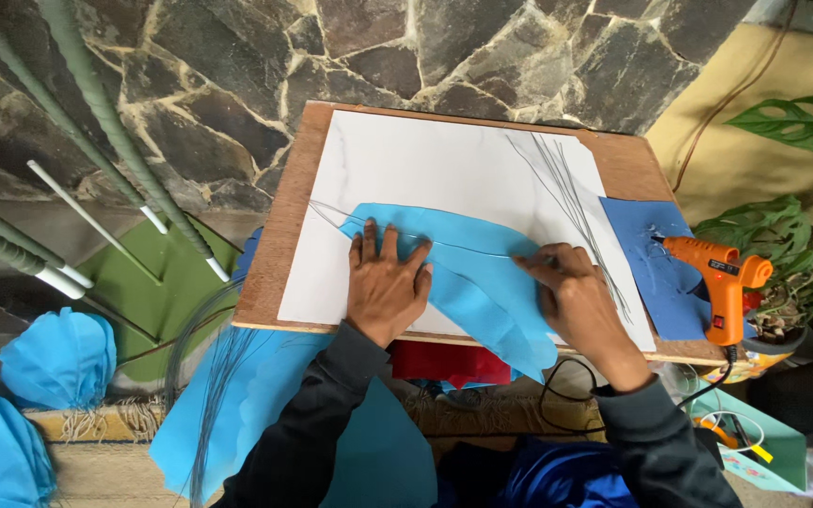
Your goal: The person assembles a paper flower by gluing thin wire to blue paper petals using a glue gun and then wrapping the petals around a central wire stem.
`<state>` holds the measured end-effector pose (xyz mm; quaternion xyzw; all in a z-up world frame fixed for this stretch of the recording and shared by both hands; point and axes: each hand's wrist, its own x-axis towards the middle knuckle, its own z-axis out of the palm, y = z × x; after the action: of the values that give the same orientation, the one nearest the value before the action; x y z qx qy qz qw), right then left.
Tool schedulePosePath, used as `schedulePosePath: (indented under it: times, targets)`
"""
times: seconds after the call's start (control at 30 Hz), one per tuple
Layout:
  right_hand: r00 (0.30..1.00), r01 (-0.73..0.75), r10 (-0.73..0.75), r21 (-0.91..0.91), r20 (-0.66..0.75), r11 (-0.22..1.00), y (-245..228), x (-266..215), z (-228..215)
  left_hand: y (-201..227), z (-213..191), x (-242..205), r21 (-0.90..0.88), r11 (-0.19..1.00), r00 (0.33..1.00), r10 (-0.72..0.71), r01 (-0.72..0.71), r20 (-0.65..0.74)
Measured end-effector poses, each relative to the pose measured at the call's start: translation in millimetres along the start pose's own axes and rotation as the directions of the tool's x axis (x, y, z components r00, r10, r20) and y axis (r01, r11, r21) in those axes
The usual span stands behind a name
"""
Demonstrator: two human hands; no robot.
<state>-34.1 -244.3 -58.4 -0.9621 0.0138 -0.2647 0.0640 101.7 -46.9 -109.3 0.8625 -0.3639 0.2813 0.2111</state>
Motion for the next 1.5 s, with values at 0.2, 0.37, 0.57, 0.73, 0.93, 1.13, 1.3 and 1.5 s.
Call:
schedulePosePath:
  times: [0.2,0.37,0.57,0.73,0.93,1.13,1.3,1.5]
  targets:
    - [0.932,-0.08,0.108,0.093,-0.347,0.992,19,-38,-78,-4,1,-1,-0.067,0.998,0.997,0.016,-0.011,0.079]
    - [0.749,-0.355,0.371,0.141,-0.549,0.924,119,-103,-69,-5,3,-3,-0.057,0.998,0.998,0.035,-0.032,0.058]
    - [0.698,-0.653,0.711,0.334,-0.083,0.68,125,-90,-63,-5,8,-4,-0.068,0.997,0.992,0.031,-0.023,0.118]
    - [0.606,-0.789,0.793,0.078,-0.061,0.609,151,-88,-47,-1,-5,1,-0.026,0.999,0.997,0.031,-0.029,0.074]
    - [0.48,-0.801,0.877,0.41,0.003,0.437,147,-86,-42,-3,1,-2,-0.037,0.999,0.996,0.031,-0.028,0.089]
    - [0.564,-0.603,0.826,0.675,-0.018,0.426,151,-89,-41,0,-11,2,-0.035,0.998,0.999,0.047,-0.046,0.027]
    - [0.65,-0.482,0.759,0.791,0.034,0.377,151,-87,-45,-2,-3,0,-0.025,0.998,0.998,0.054,-0.054,0.027]
    - [0.644,-0.472,0.765,0.796,0.018,0.379,123,-73,-61,0,-8,1,-0.02,0.999,0.999,0.036,-0.036,0.024]
